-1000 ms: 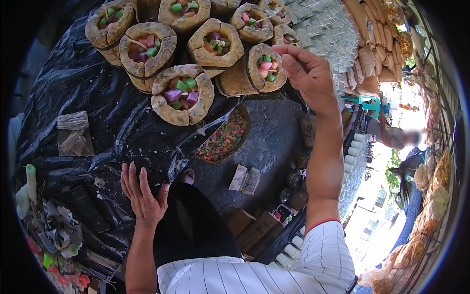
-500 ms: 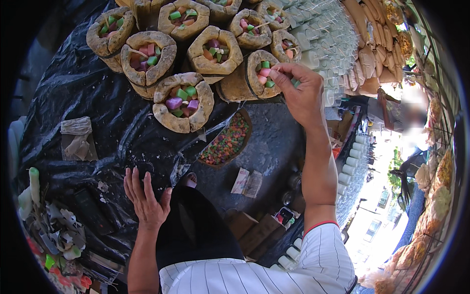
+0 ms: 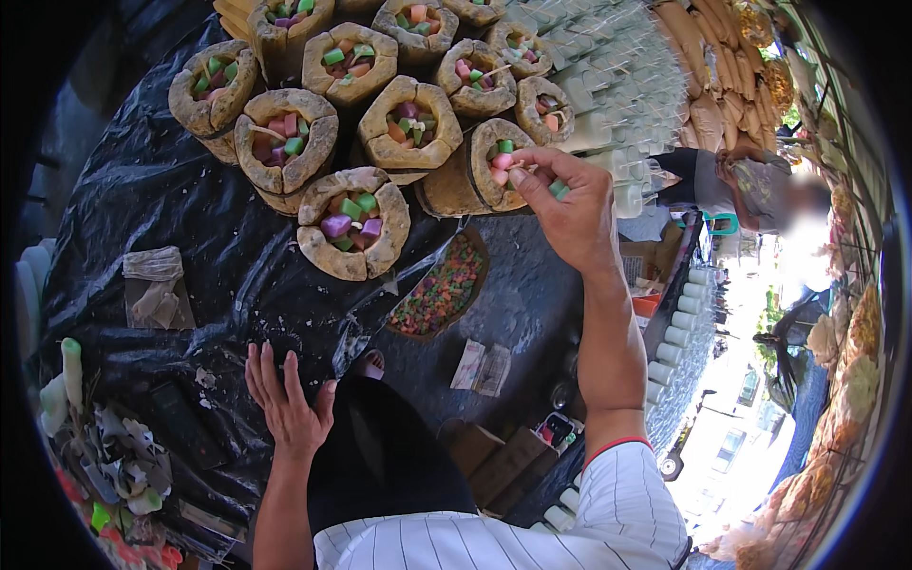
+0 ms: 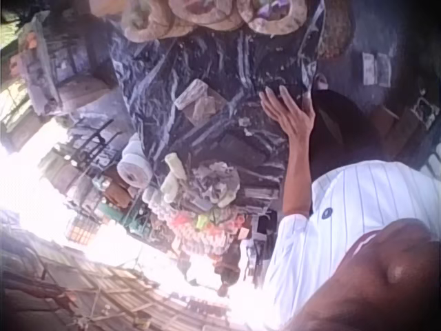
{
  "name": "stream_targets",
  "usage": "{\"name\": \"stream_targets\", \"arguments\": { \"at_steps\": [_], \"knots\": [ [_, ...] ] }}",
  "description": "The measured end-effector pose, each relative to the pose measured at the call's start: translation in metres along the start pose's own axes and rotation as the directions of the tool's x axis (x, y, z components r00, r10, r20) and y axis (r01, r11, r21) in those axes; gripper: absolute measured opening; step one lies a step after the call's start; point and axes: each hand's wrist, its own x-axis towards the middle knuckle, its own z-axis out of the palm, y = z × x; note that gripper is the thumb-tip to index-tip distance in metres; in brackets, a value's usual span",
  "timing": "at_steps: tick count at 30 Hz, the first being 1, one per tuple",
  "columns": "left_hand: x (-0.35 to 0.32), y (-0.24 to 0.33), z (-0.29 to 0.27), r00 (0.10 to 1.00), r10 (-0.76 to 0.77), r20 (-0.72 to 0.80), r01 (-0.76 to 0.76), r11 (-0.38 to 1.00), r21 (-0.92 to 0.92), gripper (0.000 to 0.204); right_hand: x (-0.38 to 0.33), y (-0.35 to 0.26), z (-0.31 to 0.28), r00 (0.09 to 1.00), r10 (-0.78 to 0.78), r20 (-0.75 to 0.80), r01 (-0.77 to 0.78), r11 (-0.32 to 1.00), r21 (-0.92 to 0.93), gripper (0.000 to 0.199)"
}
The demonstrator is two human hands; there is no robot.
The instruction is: The person places small colorful pieces into the openings of multiple cylindrical containers arranged on a table. They repeatedly pick up pieces from a nearby basket and insert them into the containers, occasionally adjusting the placement.
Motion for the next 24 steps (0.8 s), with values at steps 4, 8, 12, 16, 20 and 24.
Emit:
{"name": "stream_targets", "arguments": {
  "at_steps": [4,8,12,16,20,24],
  "knots": [
    [0.001,0.000,0.001,1.000,0.009,-0.018,-0.009,1.000,-0.004,0.072,0.002,-0.003,0.000,0.998,0.055,0.004,-0.055,0.998,0.021,0.015],
    [0.000,-0.001,0.002,1.000,0.007,-0.018,-0.007,1.000,0.004,0.072,0.004,-0.007,0.011,0.997,0.061,-0.051,-0.060,0.998,0.010,0.018],
    [0.000,-0.001,0.002,1.000,0.008,-0.021,-0.008,1.000,-0.007,0.072,0.006,-0.015,0.011,0.992,0.066,-0.105,-0.075,0.994,-0.083,0.022],
    [-0.002,-0.002,0.002,1.000,-0.002,-0.005,0.002,1.000,-0.016,0.072,0.008,-0.024,0.007,0.989,0.092,-0.116,-0.115,0.970,-0.216,0.025],
    [-0.002,-0.002,0.002,1.000,0.000,-0.010,0.000,1.000,-0.015,0.071,0.014,-0.025,0.006,0.988,0.125,-0.093,-0.145,0.951,-0.271,0.023],
    [-0.002,-0.002,0.002,1.000,0.000,-0.007,-0.001,1.000,-0.014,0.071,0.015,-0.019,0.011,0.984,0.150,-0.092,-0.163,0.975,-0.152,0.021]
  ]
}}
